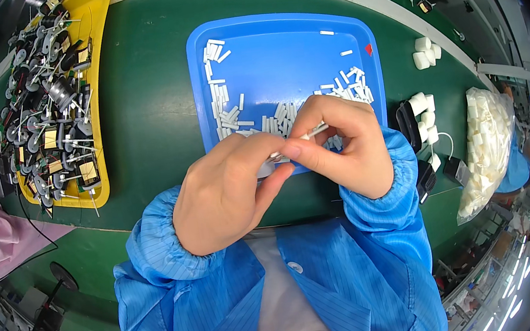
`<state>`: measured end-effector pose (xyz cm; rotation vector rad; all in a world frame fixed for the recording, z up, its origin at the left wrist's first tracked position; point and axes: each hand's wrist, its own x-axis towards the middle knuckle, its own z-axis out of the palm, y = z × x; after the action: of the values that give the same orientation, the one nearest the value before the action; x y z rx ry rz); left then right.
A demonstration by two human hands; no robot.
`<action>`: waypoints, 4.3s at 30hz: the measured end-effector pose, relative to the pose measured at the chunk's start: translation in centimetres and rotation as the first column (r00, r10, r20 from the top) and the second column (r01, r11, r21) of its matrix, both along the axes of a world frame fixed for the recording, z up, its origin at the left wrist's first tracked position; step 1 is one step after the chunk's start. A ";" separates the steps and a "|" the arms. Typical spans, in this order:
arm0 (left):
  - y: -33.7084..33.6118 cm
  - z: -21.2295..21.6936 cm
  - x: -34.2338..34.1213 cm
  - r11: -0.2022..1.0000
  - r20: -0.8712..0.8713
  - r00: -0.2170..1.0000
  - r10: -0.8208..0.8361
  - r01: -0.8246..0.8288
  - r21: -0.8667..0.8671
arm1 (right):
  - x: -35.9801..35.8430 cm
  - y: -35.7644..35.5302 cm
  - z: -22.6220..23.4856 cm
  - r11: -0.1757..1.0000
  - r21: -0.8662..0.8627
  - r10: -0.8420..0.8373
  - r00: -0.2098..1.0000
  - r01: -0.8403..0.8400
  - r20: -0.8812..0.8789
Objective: The person repeatedly takes an electronic component, attaches a small white tube onto its shaft by hand, and places the assembled component onto the conveyor belt.
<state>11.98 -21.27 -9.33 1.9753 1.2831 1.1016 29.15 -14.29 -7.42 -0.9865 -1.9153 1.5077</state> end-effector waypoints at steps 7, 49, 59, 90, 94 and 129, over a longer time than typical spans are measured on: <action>2.2 0.3 0.8 0.992 0.030 0.995 -0.097 0.099 -0.076 | 1.0 0.5 -1.2 0.988 -0.127 -0.096 0.991 0.084 -0.091; 3.3 -0.1 0.5 0.981 0.064 0.985 -0.159 0.150 0.124 | 1.8 0.9 -0.8 0.985 -0.142 -0.116 0.986 0.099 -0.117; 22.2 -4.7 -2.7 0.997 0.046 0.997 0.068 -0.066 -0.049 | 4.0 1.7 -4.0 0.871 -0.351 -0.400 0.911 0.343 -0.103; 3.6 2.4 -0.2 0.825 0.617 0.770 -0.161 0.448 -0.344 | 3.9 1.9 1.7 0.770 0.636 0.091 0.995 -0.046 -0.039; 2.8 2.9 -0.2 0.797 0.546 0.835 -0.065 0.372 -0.475 | 3.7 1.3 1.7 0.746 0.664 0.108 0.994 -0.059 -0.033; 0.5 3.3 0.0 0.978 0.007 0.994 -0.113 0.112 -0.174 | 1.9 -1.4 0.8 0.724 0.690 0.041 0.999 -0.016 -0.021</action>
<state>11.98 -20.80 -6.06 1.8943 1.2102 0.9007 31.09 -15.70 -6.67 -0.5703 -2.2058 0.6748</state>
